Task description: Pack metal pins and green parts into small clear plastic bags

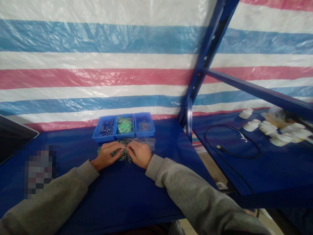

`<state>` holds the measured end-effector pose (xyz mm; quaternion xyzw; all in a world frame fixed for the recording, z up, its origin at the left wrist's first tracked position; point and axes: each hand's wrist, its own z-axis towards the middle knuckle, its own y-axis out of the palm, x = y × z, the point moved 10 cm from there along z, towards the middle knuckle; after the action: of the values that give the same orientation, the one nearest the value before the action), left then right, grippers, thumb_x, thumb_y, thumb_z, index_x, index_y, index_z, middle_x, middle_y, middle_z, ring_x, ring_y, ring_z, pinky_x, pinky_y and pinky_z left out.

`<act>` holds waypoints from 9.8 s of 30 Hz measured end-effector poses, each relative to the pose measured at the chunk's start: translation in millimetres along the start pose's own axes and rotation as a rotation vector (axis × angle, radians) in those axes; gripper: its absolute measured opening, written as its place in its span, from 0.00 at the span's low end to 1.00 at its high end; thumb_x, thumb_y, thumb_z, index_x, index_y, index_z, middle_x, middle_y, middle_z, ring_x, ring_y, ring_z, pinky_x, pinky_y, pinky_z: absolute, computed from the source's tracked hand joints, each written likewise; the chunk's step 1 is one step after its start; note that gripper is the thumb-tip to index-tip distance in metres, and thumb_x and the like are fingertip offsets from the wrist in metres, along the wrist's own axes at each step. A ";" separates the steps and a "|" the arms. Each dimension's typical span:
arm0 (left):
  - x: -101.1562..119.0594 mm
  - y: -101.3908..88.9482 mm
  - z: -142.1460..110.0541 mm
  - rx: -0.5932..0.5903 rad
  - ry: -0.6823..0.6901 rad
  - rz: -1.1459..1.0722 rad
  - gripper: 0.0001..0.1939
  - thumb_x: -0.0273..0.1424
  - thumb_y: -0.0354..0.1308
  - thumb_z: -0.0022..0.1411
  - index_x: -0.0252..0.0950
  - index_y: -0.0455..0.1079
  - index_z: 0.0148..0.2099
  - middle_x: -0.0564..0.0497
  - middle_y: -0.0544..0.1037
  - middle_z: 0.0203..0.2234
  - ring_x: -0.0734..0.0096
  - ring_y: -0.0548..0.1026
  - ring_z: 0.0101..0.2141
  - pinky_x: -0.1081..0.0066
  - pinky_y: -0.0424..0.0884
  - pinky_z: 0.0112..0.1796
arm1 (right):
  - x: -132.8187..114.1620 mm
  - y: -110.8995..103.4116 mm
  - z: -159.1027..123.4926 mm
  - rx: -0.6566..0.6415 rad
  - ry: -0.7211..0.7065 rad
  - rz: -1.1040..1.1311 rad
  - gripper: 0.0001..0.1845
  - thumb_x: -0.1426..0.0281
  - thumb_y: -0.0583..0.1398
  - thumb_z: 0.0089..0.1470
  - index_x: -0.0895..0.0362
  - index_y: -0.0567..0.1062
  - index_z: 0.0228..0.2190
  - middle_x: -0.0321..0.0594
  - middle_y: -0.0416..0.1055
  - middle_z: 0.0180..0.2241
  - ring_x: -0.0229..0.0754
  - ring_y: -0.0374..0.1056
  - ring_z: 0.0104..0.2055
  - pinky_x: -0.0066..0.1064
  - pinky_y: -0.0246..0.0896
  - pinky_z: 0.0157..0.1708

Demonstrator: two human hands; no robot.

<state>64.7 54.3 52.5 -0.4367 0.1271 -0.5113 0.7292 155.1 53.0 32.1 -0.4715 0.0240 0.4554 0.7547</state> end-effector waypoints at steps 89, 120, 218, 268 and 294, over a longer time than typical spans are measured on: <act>-7.9 -27.3 -2.8 0.238 -0.107 -0.039 0.06 0.28 0.51 0.62 0.34 0.68 0.39 0.46 0.76 0.36 0.69 0.74 0.39 0.68 0.70 0.41 | 9.6 -12.0 1.7 0.107 0.064 0.054 0.14 0.67 0.48 0.60 0.56 0.70 0.28 0.38 0.67 0.26 0.38 0.64 0.30 0.28 0.57 0.32; 1.5 -28.3 -4.6 0.260 -0.006 -0.015 0.09 0.26 0.56 0.59 0.36 0.71 0.42 0.50 0.78 0.36 0.71 0.75 0.37 0.69 0.71 0.42 | 10.1 -11.4 0.2 0.130 0.055 0.115 0.11 0.66 0.50 0.60 0.57 0.70 0.33 0.39 0.71 0.30 0.38 0.66 0.32 0.27 0.59 0.35; -11.9 0.4 -3.4 0.046 -0.081 0.072 0.13 0.34 0.45 0.66 0.34 0.69 0.39 0.53 0.76 0.24 0.78 0.73 0.23 0.79 0.67 0.29 | 6.4 -4.4 -0.4 0.064 0.028 0.129 0.11 0.68 0.52 0.58 0.56 0.71 0.40 0.40 0.73 0.34 0.38 0.68 0.33 0.28 0.62 0.36; -14.4 24.8 -1.8 -0.197 -0.117 0.119 0.11 0.32 0.45 0.65 0.35 0.68 0.38 0.51 0.75 0.29 0.74 0.73 0.29 0.76 0.64 0.31 | 7.2 6.2 1.0 -0.008 0.005 0.056 0.09 0.71 0.52 0.58 0.57 0.71 0.32 0.39 0.72 0.30 0.37 0.68 0.33 0.27 0.60 0.36; -10.7 24.1 -3.1 -0.159 -0.060 0.092 0.09 0.34 0.50 0.63 0.36 0.69 0.39 0.51 0.77 0.30 0.74 0.74 0.30 0.75 0.68 0.34 | 8.2 -15.0 0.7 0.147 0.047 0.155 0.10 0.70 0.50 0.60 0.57 0.71 0.36 0.41 0.72 0.34 0.39 0.68 0.37 0.29 0.61 0.41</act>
<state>73.2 64.3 29.4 -0.5020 0.1656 -0.4522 0.7184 170.3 56.8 39.0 -0.4222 0.1112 0.4983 0.7491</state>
